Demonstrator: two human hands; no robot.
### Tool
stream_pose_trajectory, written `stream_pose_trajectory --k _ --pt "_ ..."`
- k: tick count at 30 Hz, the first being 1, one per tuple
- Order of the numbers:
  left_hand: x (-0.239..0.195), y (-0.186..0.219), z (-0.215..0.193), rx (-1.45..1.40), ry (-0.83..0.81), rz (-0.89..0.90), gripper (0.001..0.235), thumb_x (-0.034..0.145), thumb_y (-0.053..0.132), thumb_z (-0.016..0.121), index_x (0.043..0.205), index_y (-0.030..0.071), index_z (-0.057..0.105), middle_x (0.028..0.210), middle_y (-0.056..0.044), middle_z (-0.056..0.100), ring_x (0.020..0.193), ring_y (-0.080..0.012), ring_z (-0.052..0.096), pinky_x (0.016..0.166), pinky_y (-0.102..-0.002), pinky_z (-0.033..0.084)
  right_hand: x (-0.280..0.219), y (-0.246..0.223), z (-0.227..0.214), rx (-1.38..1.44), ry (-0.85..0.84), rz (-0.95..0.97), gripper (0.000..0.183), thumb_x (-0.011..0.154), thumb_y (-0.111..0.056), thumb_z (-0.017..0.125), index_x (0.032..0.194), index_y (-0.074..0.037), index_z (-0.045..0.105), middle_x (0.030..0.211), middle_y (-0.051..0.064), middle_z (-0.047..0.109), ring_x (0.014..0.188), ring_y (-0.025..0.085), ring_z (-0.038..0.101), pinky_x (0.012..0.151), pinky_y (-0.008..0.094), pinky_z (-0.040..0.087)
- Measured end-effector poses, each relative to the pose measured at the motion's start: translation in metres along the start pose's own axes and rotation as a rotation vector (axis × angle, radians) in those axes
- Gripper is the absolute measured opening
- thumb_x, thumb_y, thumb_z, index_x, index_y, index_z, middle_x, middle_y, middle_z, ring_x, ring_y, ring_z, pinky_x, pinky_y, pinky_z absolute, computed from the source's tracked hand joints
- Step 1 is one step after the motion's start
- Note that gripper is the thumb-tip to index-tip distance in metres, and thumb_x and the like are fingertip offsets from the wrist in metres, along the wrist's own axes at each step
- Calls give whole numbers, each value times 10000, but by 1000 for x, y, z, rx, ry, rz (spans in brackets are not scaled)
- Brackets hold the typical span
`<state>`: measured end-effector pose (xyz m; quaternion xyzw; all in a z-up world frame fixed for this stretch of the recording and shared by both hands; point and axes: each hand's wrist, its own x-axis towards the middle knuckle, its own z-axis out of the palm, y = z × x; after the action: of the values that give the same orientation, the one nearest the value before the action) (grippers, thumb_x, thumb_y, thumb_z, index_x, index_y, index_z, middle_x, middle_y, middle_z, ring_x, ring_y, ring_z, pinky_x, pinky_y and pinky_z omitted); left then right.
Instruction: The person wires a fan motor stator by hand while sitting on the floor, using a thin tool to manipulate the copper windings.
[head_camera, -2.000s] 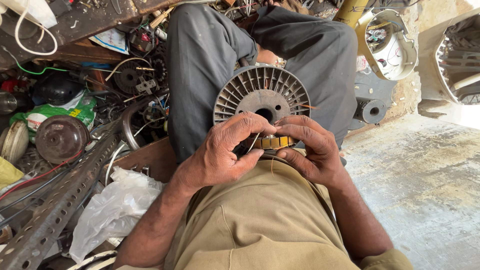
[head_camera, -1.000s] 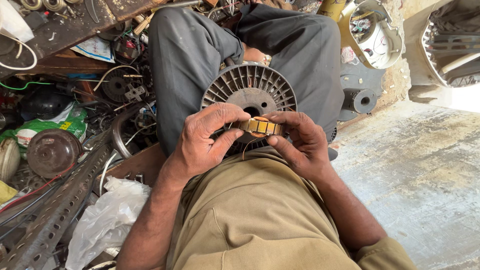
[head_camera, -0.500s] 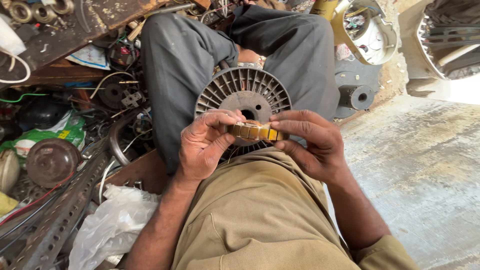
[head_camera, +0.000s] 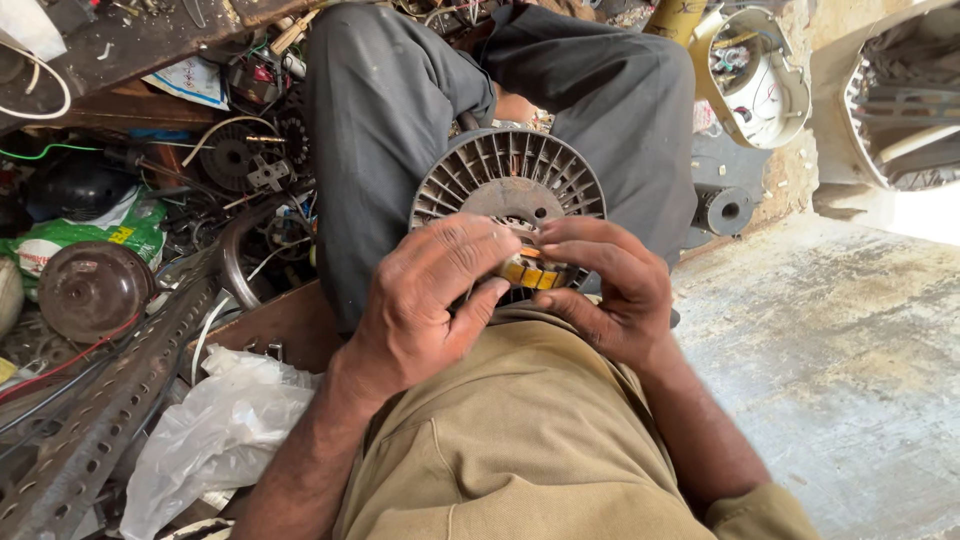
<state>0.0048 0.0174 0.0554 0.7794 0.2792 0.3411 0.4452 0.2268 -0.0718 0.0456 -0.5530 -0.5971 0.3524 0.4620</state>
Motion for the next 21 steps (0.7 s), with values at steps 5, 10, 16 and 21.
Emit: stream_pose_trajectory --k 5,10,16,21 --pt "-2 0 7 107 44 49 330 871 9 828 1162 8 673 1175 -144 698 1155 -347 695 1015 -436 591 -20 19 -3 -147 137 21 485 812 -275 880 1175 -20 682 1189 140 663 1135 230 660 989 318 543" --pt "-6 -4 15 119 78 43 309 860 8 825 1138 15 689 1142 -146 711 1136 -342 710 986 -422 603 -32 33 -14 -122 75 111 338 885 -185 844 1156 -36 711 1144 130 713 1018 210 720 875 310 576" --pt "-13 -12 21 -6 122 -169 262 906 52 811 1134 26 683 1147 -133 741 1100 -276 751 955 -359 615 -19 20 -22 -136 79 102 311 862 -171 857 1117 -33 743 1044 108 706 913 188 712 786 300 577" --pt "-4 -14 11 -126 89 -189 321 917 24 787 1211 36 659 1203 -128 728 1147 -256 737 1011 -357 599 -2 8 -25 -195 -10 31 380 814 -224 885 1109 -43 728 1022 112 695 907 195 700 767 305 566"
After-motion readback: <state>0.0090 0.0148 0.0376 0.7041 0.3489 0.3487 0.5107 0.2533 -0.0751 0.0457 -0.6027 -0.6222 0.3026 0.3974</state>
